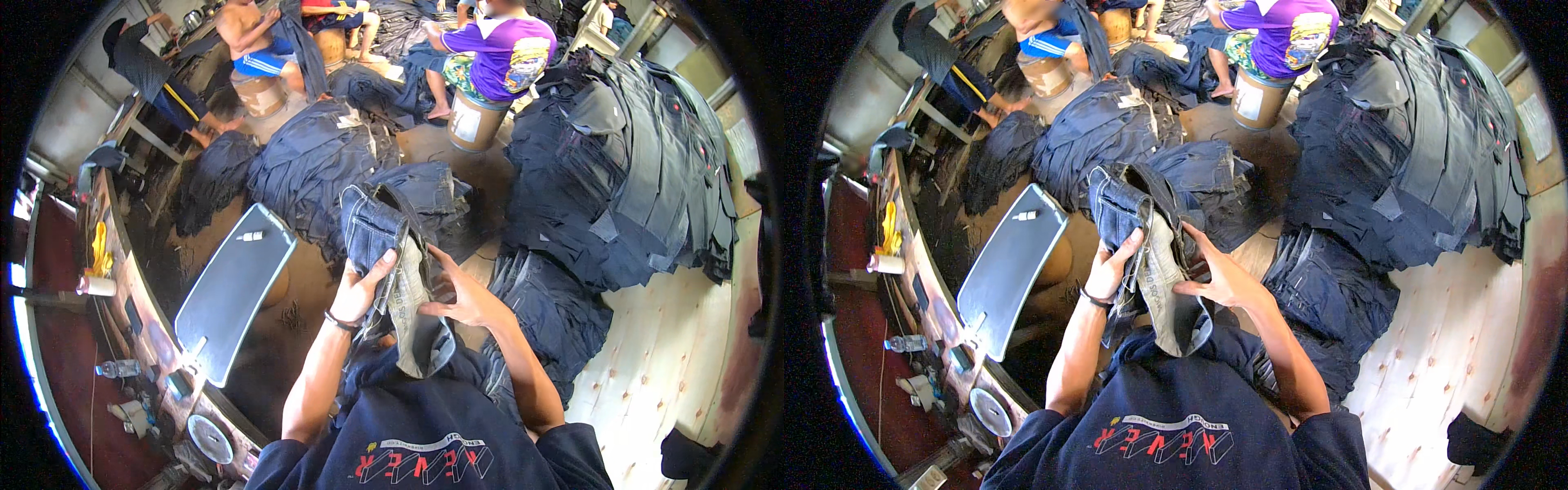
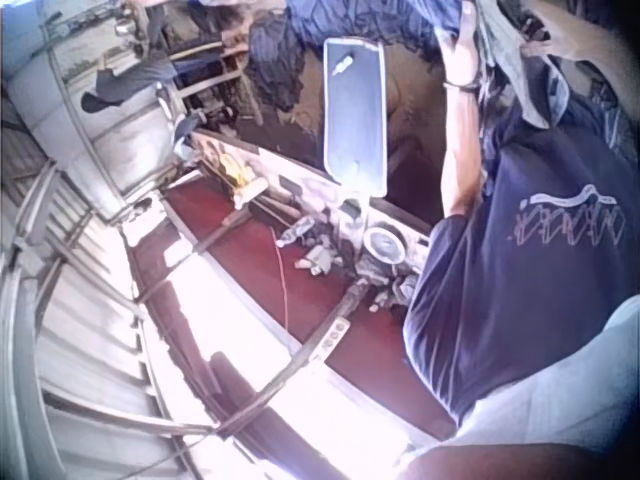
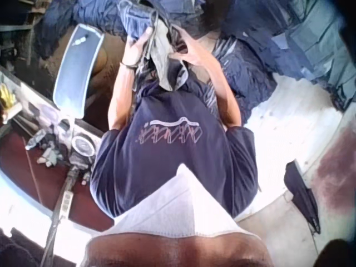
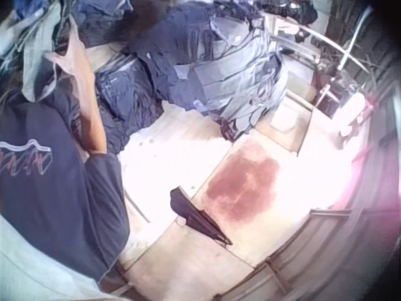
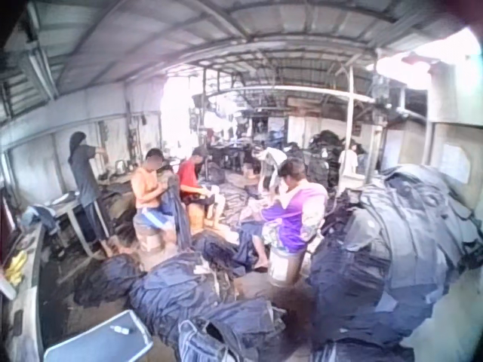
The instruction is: The person repeatedly picks up dark garments from a large pile on the floor, turns them inside out, and places them into a separate pile. The person also briefly picks up a cigarette from a table and places it back down.
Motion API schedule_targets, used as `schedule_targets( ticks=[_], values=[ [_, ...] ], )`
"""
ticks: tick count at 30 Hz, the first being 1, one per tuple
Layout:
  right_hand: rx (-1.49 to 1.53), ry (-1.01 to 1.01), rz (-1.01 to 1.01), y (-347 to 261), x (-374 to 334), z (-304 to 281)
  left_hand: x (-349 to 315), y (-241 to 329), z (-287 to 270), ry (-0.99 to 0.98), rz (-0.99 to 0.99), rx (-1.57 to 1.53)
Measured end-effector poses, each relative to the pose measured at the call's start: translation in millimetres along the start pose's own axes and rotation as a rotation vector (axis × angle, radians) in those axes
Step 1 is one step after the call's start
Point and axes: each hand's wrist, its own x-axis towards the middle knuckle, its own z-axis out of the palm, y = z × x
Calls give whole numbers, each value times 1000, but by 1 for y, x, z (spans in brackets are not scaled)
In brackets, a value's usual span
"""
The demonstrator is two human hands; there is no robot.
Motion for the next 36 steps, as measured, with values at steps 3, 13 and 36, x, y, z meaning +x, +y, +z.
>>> schedule_targets(
  ticks=[3,13,36],
  values=[
    [-10,9,-12,5,20,14,6,8,-21,-48,28,-32],
    [-216,415,17,27,47,53,13,17,-53,-57,62,34],
    [-1009,1196,724,-71,-397,-289,46,-84,-152,299,-135,-120]
  ],
)
